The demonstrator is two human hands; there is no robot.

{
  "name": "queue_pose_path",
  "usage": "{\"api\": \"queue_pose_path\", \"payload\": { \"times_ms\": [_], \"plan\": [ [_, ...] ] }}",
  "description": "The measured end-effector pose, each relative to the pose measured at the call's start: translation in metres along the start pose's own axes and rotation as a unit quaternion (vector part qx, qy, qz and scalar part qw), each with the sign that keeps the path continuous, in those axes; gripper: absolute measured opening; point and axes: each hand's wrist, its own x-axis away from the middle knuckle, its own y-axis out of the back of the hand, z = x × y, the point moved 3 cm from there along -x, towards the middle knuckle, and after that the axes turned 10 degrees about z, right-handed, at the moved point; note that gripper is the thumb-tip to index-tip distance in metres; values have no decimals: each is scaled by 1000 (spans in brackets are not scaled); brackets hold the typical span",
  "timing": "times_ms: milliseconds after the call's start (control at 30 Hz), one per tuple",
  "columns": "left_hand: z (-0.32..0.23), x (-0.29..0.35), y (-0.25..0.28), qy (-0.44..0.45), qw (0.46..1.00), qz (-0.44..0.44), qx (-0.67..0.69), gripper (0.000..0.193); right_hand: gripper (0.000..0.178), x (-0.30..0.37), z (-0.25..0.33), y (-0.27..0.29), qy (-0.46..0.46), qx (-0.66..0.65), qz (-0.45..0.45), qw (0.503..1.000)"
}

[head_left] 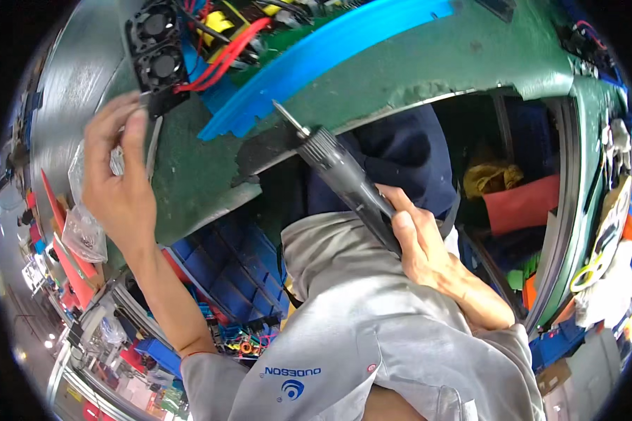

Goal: Assembling an electronic inverter unit by using an electric screwdriver to secure components inside a blue metal housing.

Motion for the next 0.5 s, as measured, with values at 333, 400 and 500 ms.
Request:
{"api": "queue_pose_path", "payload": {
  "times_ms": [333,400,500],
  "plan": [
    [-73,-28,-28,-262,921,144,-248,10,64,-7,20,2,-71,-14,55,996],
    [-76,-29,-33,-271,916,145,-257,9,66,-9,18,1,-64,-3,47,997],
    [-75,-29,-35,-280,910,149,-269,7,66,-9,11,-1,-71,-31,46,996]
  ]
}}
